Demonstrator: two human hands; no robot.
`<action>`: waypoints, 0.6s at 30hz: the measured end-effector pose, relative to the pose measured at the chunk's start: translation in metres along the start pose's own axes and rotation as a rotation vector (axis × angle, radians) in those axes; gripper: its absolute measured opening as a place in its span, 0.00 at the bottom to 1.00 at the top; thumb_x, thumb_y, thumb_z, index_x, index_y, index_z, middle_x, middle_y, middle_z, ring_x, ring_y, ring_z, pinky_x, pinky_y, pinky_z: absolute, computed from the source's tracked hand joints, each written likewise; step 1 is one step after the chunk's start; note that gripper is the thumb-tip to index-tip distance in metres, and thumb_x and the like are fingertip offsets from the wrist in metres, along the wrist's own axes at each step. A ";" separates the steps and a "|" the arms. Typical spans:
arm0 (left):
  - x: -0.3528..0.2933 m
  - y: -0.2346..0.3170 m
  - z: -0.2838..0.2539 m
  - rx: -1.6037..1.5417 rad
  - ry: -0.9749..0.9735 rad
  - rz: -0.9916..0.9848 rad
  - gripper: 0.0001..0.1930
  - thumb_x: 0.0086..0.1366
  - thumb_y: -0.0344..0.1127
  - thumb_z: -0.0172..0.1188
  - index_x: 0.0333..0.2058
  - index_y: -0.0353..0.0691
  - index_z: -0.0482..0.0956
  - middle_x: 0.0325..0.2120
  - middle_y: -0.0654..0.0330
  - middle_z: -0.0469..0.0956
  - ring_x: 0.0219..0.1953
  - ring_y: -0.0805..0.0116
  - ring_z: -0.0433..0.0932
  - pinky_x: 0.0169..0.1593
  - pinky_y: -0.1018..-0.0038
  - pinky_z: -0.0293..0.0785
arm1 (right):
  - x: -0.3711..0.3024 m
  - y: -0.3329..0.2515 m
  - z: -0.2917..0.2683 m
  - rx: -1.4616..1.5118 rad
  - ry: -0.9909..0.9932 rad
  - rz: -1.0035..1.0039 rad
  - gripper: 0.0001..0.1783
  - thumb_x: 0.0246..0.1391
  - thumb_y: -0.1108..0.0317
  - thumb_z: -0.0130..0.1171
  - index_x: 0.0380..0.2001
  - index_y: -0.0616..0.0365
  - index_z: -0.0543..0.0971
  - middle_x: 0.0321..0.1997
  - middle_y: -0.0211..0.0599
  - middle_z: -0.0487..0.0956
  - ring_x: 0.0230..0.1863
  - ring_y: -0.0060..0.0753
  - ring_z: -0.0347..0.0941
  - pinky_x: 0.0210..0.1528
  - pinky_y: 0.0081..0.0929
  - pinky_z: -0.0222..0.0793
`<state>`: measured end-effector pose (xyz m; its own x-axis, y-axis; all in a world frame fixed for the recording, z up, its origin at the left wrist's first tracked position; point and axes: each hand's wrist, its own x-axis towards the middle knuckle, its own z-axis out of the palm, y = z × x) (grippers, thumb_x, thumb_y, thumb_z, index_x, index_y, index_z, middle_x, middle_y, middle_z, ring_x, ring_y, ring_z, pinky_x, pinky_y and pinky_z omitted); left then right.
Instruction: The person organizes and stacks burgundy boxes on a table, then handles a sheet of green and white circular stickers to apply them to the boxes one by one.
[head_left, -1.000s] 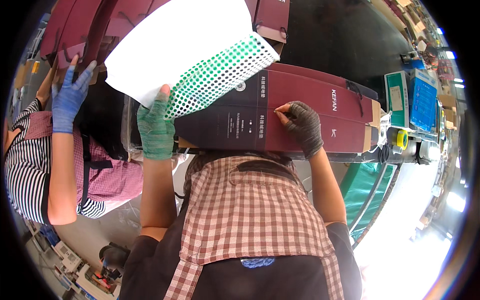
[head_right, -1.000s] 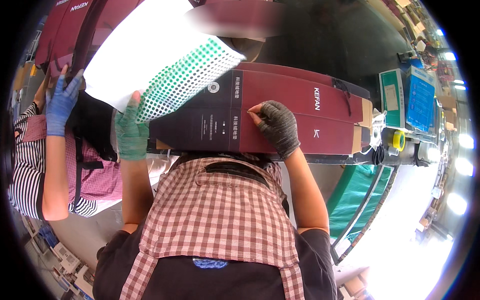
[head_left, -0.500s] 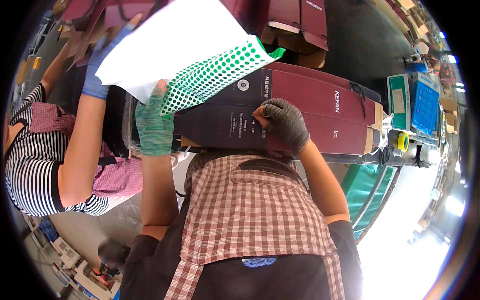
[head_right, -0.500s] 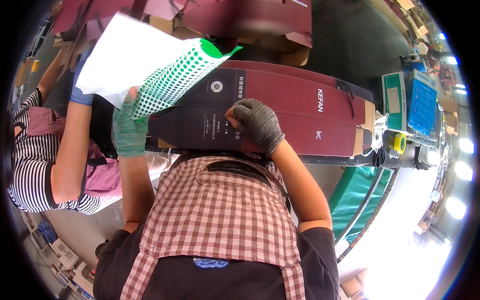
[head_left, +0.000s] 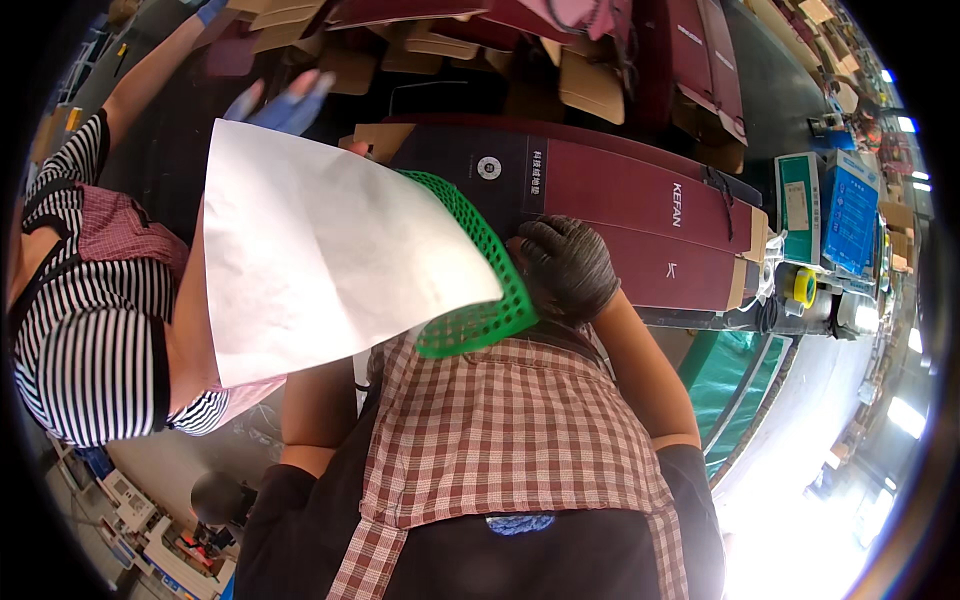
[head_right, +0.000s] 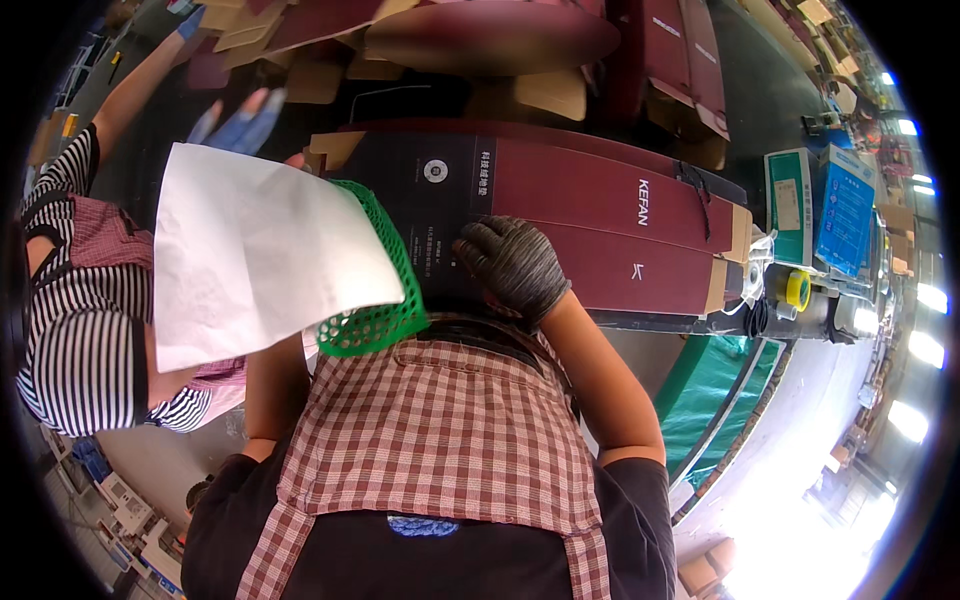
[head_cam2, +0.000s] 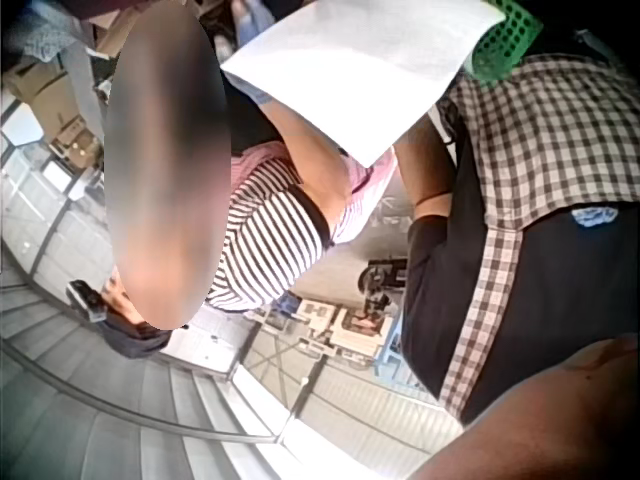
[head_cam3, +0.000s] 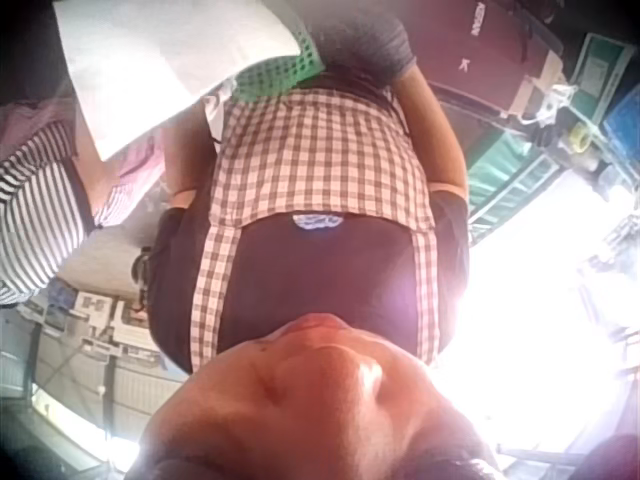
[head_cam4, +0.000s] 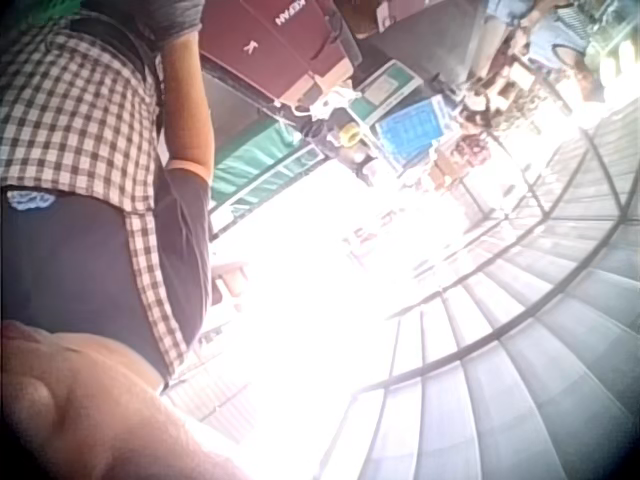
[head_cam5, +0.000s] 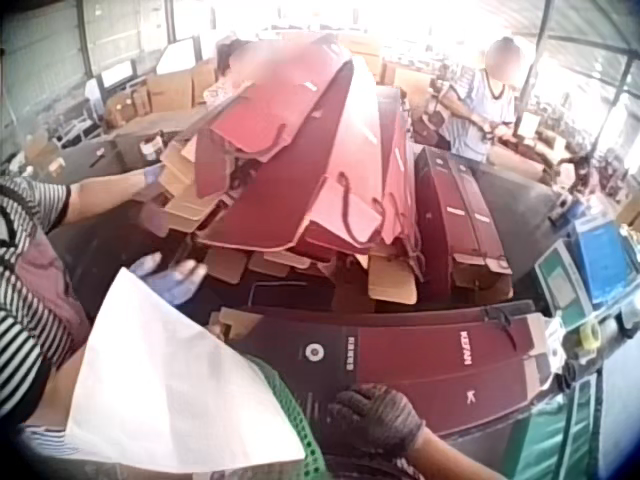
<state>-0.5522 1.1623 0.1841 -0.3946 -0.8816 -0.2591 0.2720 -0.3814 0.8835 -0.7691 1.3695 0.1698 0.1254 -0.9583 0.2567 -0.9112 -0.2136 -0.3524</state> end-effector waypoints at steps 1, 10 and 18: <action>0.002 0.000 -0.001 -0.002 0.002 -0.002 0.26 0.62 0.42 0.58 0.54 0.32 0.65 0.45 0.52 0.73 0.43 0.66 0.76 0.44 0.71 0.76 | 0.001 0.003 -0.002 -0.008 -0.053 -0.030 0.21 0.38 0.68 0.59 0.42 0.55 0.78 0.44 0.39 0.76 0.46 0.44 0.73 0.46 0.39 0.72; 0.018 0.008 -0.018 -0.031 -0.002 -0.018 0.28 0.64 0.46 0.54 0.56 0.33 0.62 0.49 0.50 0.71 0.46 0.65 0.75 0.47 0.69 0.75 | 0.002 -0.004 -0.002 -0.015 -0.125 -0.012 0.25 0.40 0.68 0.59 0.47 0.55 0.75 0.47 0.41 0.74 0.50 0.48 0.71 0.50 0.41 0.70; 0.004 0.011 -0.002 -0.064 0.117 0.008 0.15 0.63 0.36 0.59 0.43 0.31 0.75 0.34 0.57 0.79 0.32 0.71 0.80 0.35 0.76 0.79 | -0.003 0.002 -0.004 -0.033 -0.085 -0.049 0.23 0.40 0.67 0.61 0.45 0.50 0.77 0.45 0.37 0.75 0.46 0.41 0.73 0.47 0.38 0.71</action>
<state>-0.5492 1.1539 0.1920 -0.2886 -0.9095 -0.2993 0.3313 -0.3881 0.8600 -0.7730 1.3724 0.1720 0.2012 -0.9599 0.1953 -0.9156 -0.2552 -0.3108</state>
